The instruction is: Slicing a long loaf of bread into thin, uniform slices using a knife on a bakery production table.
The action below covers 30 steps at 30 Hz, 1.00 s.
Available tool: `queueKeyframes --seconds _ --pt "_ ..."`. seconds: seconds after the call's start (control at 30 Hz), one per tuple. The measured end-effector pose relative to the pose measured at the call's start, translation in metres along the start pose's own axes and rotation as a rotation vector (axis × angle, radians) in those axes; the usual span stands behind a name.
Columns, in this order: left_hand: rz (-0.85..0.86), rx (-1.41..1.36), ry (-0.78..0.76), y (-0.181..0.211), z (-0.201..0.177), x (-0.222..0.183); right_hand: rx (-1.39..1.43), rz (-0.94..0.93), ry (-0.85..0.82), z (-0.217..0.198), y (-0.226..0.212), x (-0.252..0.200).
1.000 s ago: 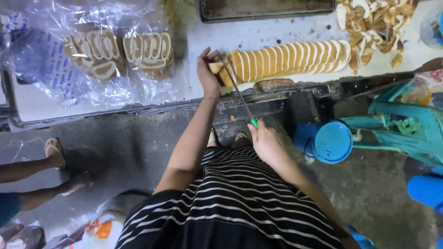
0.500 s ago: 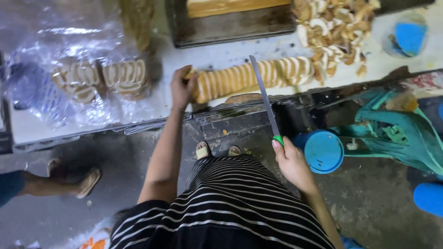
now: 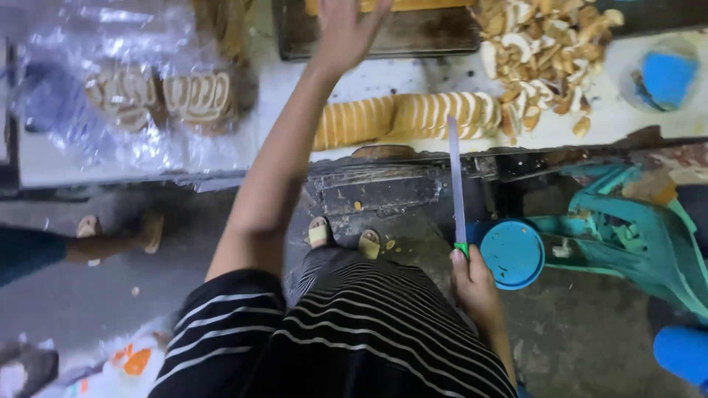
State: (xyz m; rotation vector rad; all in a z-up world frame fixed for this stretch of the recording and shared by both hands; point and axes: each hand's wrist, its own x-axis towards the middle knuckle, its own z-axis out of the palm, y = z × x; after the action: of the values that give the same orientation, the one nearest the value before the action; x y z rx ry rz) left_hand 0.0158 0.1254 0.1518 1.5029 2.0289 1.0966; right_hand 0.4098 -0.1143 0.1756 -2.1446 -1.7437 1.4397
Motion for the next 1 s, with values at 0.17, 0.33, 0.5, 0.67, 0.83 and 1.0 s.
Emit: queueKeyframes --seconds 0.17,0.33,0.5,0.67,0.83,1.0 --pt "0.014 -0.109 0.223 -0.164 -0.013 -0.117 -0.162 -0.118 -0.064 0.026 -0.020 0.021" --pt "-0.165 -0.254 0.087 -0.197 0.022 -0.161 -0.313 -0.432 -0.075 0.095 -0.073 0.026" --pt "-0.089 -0.268 0.122 -0.209 0.043 -0.159 -0.455 -0.437 0.009 0.176 -0.103 0.045" --pt "-0.029 -0.195 0.079 -0.210 0.039 -0.158 -0.555 -0.324 0.106 0.239 -0.096 0.056" --pt "-0.057 -0.209 0.056 -0.208 0.035 -0.160 -0.681 -0.409 0.275 0.254 -0.091 0.033" --pt "-0.072 -0.241 0.025 -0.194 0.021 -0.160 -0.570 -0.355 0.071 0.254 -0.156 0.079"
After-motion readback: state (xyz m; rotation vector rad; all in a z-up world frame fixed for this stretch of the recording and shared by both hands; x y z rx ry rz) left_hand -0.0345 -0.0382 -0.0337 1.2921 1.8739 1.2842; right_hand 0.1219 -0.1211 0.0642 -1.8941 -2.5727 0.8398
